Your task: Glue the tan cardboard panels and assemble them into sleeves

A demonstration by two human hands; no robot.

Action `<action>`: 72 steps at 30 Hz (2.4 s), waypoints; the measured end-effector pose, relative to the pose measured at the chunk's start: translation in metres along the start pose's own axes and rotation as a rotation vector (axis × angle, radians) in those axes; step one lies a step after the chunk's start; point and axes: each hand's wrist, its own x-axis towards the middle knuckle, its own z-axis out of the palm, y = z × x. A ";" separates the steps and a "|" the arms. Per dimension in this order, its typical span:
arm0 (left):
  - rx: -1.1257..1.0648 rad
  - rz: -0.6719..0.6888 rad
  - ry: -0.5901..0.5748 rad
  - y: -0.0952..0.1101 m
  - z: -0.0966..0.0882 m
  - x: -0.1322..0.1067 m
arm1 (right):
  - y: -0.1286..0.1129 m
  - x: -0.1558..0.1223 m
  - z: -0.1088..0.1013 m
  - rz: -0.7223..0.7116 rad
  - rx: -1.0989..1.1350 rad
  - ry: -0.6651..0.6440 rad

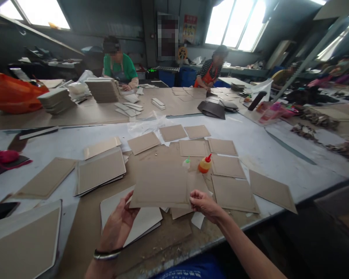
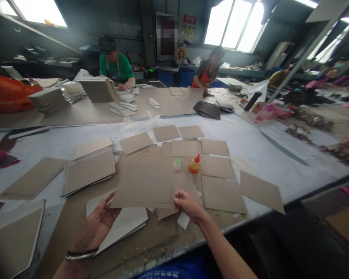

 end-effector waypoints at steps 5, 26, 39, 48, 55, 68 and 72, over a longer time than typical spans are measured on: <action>-0.101 -0.026 -0.038 -0.032 0.032 -0.010 | 0.013 -0.010 0.009 0.012 0.218 0.109; 0.092 0.101 0.186 -0.066 0.084 0.009 | 0.022 -0.002 -0.002 -0.107 0.035 0.125; 0.205 -0.071 0.290 -0.066 0.070 0.012 | 0.004 0.125 -0.149 -0.462 -0.651 0.589; 0.264 -0.129 0.332 -0.077 0.066 0.017 | 0.009 0.146 -0.149 -0.632 -0.641 0.624; 0.292 -0.136 0.288 -0.075 0.058 0.020 | -0.032 0.077 -0.137 -0.438 -0.605 0.542; 0.387 -0.241 0.163 -0.072 0.059 0.034 | 0.001 -0.060 -0.100 0.017 0.025 -0.030; 0.435 -0.267 0.101 -0.079 0.060 0.043 | 0.005 -0.078 -0.088 0.067 0.070 0.001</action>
